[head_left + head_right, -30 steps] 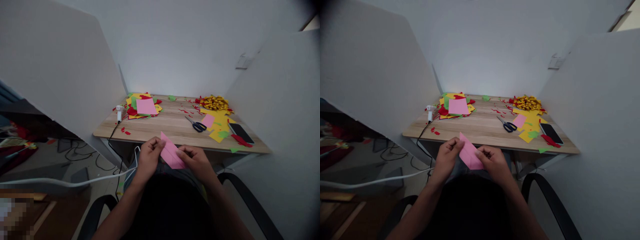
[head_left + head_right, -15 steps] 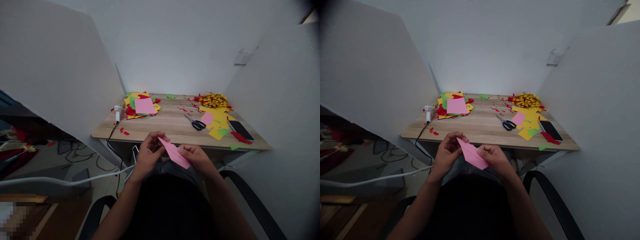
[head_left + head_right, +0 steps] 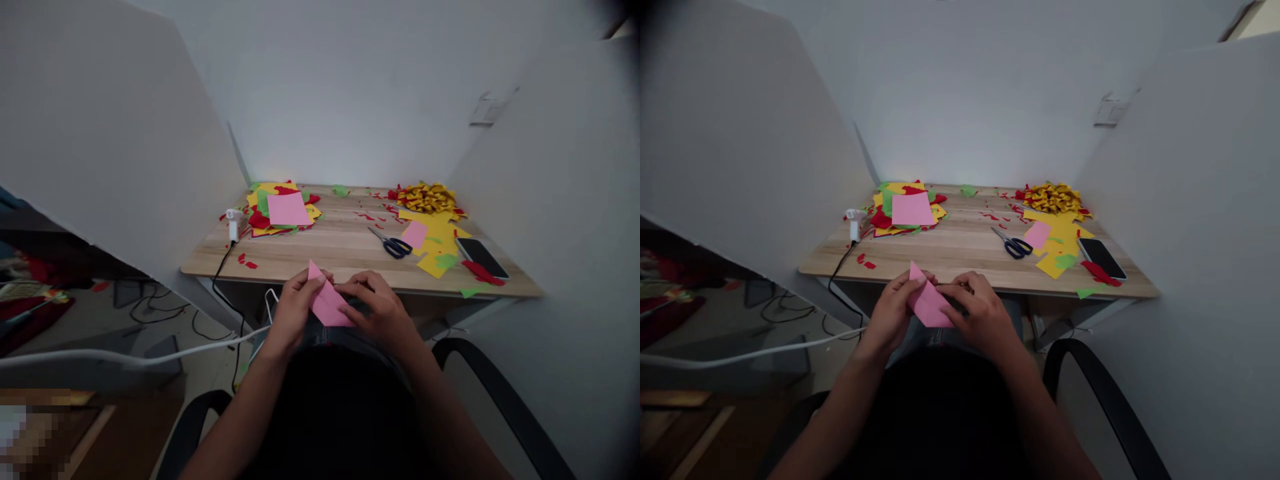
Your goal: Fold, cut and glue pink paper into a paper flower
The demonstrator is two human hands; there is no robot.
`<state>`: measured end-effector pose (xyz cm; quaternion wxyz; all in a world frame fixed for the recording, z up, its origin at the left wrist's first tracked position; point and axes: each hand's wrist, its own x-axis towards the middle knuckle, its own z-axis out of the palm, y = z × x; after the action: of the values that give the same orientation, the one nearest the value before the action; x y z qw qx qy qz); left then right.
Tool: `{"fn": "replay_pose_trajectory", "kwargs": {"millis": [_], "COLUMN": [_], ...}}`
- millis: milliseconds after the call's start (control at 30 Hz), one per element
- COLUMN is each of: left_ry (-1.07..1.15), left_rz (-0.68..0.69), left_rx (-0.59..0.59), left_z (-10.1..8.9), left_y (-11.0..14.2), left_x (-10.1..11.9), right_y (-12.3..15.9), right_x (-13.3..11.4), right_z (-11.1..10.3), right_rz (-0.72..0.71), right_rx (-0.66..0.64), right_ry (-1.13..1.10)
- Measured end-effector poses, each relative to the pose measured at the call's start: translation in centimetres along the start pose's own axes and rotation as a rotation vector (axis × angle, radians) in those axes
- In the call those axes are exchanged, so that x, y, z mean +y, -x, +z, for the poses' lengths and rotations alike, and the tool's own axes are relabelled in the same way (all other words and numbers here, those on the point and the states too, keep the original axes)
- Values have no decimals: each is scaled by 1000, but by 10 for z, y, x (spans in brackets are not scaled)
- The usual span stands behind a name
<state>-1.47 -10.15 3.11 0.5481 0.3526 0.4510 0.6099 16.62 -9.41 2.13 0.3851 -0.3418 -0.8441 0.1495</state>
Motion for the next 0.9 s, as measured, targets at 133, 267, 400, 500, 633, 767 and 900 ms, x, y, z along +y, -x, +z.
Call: {"fn": "replay_pose_trajectory", "kwargs": {"millis": [133,267,400,500,633,767,900], "left_ry": [153,330,454,465,437,453,467], "left_rz": [-44,-16,-12,-30,-55,-80,-42], "left_rx": [33,16,-7,-21,-22,-22,-49], "left_z": [5,12,15,15,16,18,19], "left_y": [4,7,8,10,12,13,13], "left_x": [2,0,-5,-5,-2,-2,-4], "right_y": [0,0,-1,-1,-1,1,4], "right_x": [1,-3,-7,-7,-6,-7,-11], "right_z": [7,13,16,18,20,22,18], "right_rz": [-84,-88,-57,-37,-24,-62,-79], "right_rx": [54,131,189,213,235,247,141], "right_ry": [83,122,151,148,183,257,247]}}
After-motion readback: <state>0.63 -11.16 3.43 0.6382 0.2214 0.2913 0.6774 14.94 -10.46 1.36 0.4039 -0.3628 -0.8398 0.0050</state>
